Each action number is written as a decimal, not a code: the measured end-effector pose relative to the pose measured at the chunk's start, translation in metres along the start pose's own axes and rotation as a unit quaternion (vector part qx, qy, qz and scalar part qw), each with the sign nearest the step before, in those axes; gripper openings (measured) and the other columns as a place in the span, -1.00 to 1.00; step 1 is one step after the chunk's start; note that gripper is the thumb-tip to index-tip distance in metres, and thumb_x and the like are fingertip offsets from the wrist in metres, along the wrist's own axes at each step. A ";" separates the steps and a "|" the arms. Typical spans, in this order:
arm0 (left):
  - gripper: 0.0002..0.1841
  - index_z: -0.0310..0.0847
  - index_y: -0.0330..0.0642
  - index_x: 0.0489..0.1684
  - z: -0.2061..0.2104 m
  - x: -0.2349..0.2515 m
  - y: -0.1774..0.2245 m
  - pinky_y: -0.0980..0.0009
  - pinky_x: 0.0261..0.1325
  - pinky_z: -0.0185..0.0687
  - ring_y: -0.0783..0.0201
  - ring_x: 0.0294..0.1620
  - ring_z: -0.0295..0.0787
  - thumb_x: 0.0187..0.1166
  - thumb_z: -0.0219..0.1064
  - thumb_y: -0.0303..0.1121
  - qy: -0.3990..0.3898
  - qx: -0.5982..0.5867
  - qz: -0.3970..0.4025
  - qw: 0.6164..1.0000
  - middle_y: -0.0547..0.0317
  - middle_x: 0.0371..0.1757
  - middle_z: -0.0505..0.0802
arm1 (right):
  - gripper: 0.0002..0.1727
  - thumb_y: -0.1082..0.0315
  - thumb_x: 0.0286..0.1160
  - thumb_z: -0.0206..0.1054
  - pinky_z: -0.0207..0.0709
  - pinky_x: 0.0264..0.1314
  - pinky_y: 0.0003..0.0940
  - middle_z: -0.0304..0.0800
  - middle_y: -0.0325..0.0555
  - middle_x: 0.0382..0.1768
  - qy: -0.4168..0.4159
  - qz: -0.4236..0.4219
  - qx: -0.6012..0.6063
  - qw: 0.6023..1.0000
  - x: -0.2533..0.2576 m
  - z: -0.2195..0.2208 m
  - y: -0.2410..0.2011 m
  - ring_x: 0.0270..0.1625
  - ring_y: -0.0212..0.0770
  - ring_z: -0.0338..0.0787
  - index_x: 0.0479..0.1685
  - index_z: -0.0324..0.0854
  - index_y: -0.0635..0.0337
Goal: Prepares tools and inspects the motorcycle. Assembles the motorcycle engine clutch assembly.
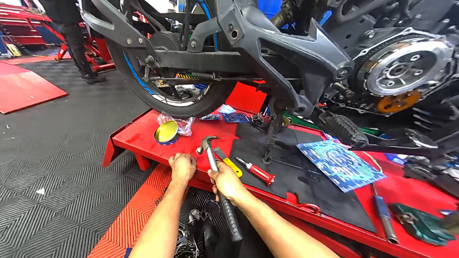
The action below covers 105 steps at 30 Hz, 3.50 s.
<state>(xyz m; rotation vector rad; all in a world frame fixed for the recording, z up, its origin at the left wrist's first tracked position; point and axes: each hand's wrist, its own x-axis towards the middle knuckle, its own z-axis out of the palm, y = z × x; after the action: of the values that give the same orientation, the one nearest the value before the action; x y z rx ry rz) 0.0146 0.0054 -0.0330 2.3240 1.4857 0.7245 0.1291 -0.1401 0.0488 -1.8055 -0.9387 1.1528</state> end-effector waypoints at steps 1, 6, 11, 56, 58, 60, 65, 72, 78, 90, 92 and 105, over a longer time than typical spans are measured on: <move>-0.80 0.89 0.05 -0.28 0.000 0.000 0.000 -0.18 0.51 0.33 0.07 0.27 0.73 0.61 0.34 -0.17 -0.003 -0.002 0.000 1.000 0.19 -0.06 0.93 | -0.65 0.09 0.84 0.15 0.67 -0.68 -0.23 0.59 -0.03 -0.49 0.005 -0.013 -0.006 1.000 -0.005 -0.005 -0.002 -0.71 -0.14 0.63 0.42 0.40 0.02; -0.76 0.91 0.11 -0.18 -0.016 0.002 -0.002 -0.25 0.51 0.30 0.09 0.25 0.73 0.69 0.31 -0.09 -0.040 -0.093 -0.018 0.995 0.22 -0.06 0.92 | -0.42 0.03 0.72 0.25 0.75 -0.38 -0.03 0.80 -0.10 -0.37 0.099 -0.111 -0.245 0.958 -0.045 -0.074 0.006 -0.49 -0.14 0.78 0.73 0.36 -0.31; -0.75 0.84 -0.12 -0.11 -0.045 0.001 0.002 -0.05 -0.02 0.71 0.14 -0.16 0.83 0.77 0.25 -0.23 -0.083 -0.302 -0.075 0.947 0.10 -0.18 0.92 | -0.38 0.03 0.61 0.33 0.72 -0.09 0.29 0.89 0.01 -0.06 0.235 -0.164 -0.517 0.806 -0.074 -0.173 0.068 -0.10 0.13 0.89 0.71 0.45 -0.30; -0.30 0.50 0.05 0.62 -0.110 0.050 0.478 -0.31 0.59 0.22 -0.15 0.74 0.31 0.43 0.50 0.02 0.289 0.034 0.358 0.887 0.00 0.63 0.59 | -0.75 0.20 0.64 0.19 0.67 0.24 0.03 0.58 -0.25 0.62 0.457 -0.364 -0.567 0.581 -0.123 -0.446 -0.076 0.33 0.01 0.76 -0.12 0.78 0.04; -0.20 0.42 -0.03 0.67 -0.111 0.064 0.490 -0.33 0.59 0.22 -0.18 0.74 0.31 0.37 0.55 0.04 0.289 0.030 0.327 0.899 -0.06 0.63 0.58 | -0.82 0.30 0.51 0.25 0.68 0.08 0.04 0.59 -0.23 0.61 0.447 -0.349 -0.601 0.564 -0.117 -0.446 -0.074 0.27 0.05 0.78 -0.17 0.78 0.07; -0.12 0.35 -0.04 0.71 -0.111 0.072 0.498 -0.32 0.61 0.18 -0.18 0.76 0.27 0.33 0.60 0.05 0.273 0.039 0.294 0.915 -0.07 0.64 0.56 | -0.82 0.36 0.46 0.26 0.65 -0.03 -0.02 0.58 -0.28 0.62 0.452 -0.326 -0.620 0.551 -0.110 -0.445 -0.070 0.21 0.01 0.79 -0.17 0.79 0.09; -0.05 0.25 0.00 0.77 -0.115 0.080 0.508 -0.30 0.57 0.20 -0.15 0.75 0.28 0.31 0.60 0.09 0.230 0.060 0.248 0.939 -0.05 0.64 0.55 | -0.80 0.37 0.45 0.26 0.64 -0.12 -0.05 0.60 -0.33 0.61 0.464 -0.297 -0.634 0.543 -0.103 -0.444 -0.069 0.17 0.01 0.80 -0.14 0.81 0.10; -0.20 0.36 0.04 0.71 -0.111 0.078 0.504 -0.27 0.55 0.22 -0.11 0.73 0.30 0.41 0.49 0.07 0.246 0.074 0.282 0.924 0.04 0.63 0.57 | -0.83 0.38 0.44 0.27 0.66 -0.15 -0.08 0.63 -0.24 0.59 0.461 -0.280 -0.621 0.568 -0.108 -0.433 -0.073 0.15 0.01 0.81 -0.21 0.79 0.14; -0.48 0.58 0.04 0.45 -0.100 0.086 0.489 -0.25 0.57 0.25 -0.10 0.73 0.33 0.54 0.33 0.01 0.320 0.080 0.392 0.859 0.03 0.62 0.58 | -0.70 0.25 0.63 0.10 0.70 -0.06 -0.08 0.73 -0.11 0.46 0.468 -0.371 -0.586 0.548 -0.103 -0.444 -0.073 0.16 0.03 0.83 -0.17 0.76 0.13; -0.72 0.71 -0.08 -0.49 -0.092 0.069 0.522 0.00 0.14 0.36 0.02 -0.09 0.66 0.63 0.19 -0.25 0.321 0.257 0.408 0.815 0.11 -0.31 0.76 | -0.82 0.29 0.59 0.27 0.75 -0.16 -0.13 0.87 -0.09 -0.07 0.524 -0.511 -0.502 0.461 -0.087 -0.467 -0.089 -0.06 -0.05 0.86 -0.15 0.80 0.06; -0.73 0.72 -0.07 -0.46 -0.093 0.069 0.523 0.01 0.17 0.36 0.04 -0.06 0.68 0.65 0.18 -0.29 0.311 0.268 0.411 0.814 0.12 -0.29 0.78 | -0.83 0.33 0.60 0.25 0.76 -0.13 -0.13 0.88 -0.06 0.08 0.501 -0.513 -0.542 0.440 -0.078 -0.471 -0.090 -0.05 -0.01 0.87 -0.17 0.78 0.09; -0.69 0.58 -0.14 -0.58 -0.083 0.099 0.504 -0.02 0.19 0.39 0.00 -0.21 0.66 0.66 0.16 -0.31 0.394 0.215 0.526 0.722 0.08 -0.46 0.68 | -0.83 0.49 0.61 0.19 0.74 -0.22 -0.15 0.82 0.08 -0.13 0.432 -0.554 -0.599 0.385 -0.068 -0.487 -0.104 -0.11 0.06 0.84 -0.34 0.62 0.22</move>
<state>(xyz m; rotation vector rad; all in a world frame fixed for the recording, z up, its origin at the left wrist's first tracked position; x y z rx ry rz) 0.3852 -0.1224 0.3091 3.4144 0.2560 2.0168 0.5448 -0.2630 0.3037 -1.4442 -1.8511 -1.6510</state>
